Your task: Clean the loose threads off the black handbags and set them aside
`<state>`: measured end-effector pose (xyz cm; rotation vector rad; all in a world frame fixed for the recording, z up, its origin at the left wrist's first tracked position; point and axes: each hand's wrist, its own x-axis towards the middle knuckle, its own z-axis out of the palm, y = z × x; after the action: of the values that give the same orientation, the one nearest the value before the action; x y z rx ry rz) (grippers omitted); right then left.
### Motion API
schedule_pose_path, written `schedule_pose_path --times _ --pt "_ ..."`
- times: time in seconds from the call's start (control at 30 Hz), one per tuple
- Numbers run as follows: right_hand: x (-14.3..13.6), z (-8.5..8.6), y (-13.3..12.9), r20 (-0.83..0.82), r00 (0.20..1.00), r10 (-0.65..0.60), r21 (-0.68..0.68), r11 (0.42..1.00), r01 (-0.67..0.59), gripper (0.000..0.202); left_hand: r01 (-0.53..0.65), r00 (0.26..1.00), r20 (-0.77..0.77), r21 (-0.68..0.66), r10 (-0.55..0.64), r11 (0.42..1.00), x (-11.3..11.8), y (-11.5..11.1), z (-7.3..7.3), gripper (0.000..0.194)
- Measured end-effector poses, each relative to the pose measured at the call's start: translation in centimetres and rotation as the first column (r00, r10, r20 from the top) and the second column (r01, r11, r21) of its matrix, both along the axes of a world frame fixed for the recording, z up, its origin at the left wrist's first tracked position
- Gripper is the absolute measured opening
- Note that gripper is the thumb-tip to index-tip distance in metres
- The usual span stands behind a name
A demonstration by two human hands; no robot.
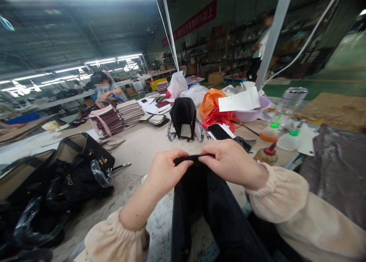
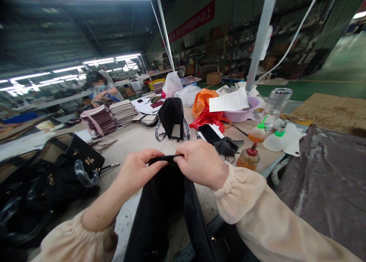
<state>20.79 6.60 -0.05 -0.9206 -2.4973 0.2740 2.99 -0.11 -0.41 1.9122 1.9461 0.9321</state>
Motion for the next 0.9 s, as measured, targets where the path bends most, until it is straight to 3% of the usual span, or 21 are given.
schedule_pose_path --times 0.17,0.27,0.43,0.67,0.9 --pt "-0.1 0.1 0.0 0.008 1.0 0.002 -0.015 1.0 -0.002 0.021 0.003 0.996 0.085 0.029 -0.005 1.0 -0.2 0.1 -0.7 0.011" --pt "-0.2 0.1 0.0 0.008 1.0 0.002 -0.026 1.0 -0.001 0.021 0.033 0.985 0.165 0.142 -0.057 0.989 -0.3 0.0 -1.3 0.017" --pt "-0.2 -0.1 0.1 0.005 1.0 0.017 -0.026 1.0 -0.017 0.02 0.152 0.987 0.008 0.293 -0.162 0.944 -0.2 0.0 -1.0 0.011" --pt "-0.2 0.1 -0.1 0.028 1.0 -0.009 -0.035 0.999 0.01 0.021 0.141 0.99 -0.052 0.274 -0.132 0.951 -0.1 0.2 -0.5 0.006" --pt "-0.1 0.0 -0.1 0.016 1.0 -0.01 -0.036 0.999 0.011 0.02 0.216 0.976 -0.068 0.263 -0.206 0.94 -0.1 0.1 -0.4 0.008"
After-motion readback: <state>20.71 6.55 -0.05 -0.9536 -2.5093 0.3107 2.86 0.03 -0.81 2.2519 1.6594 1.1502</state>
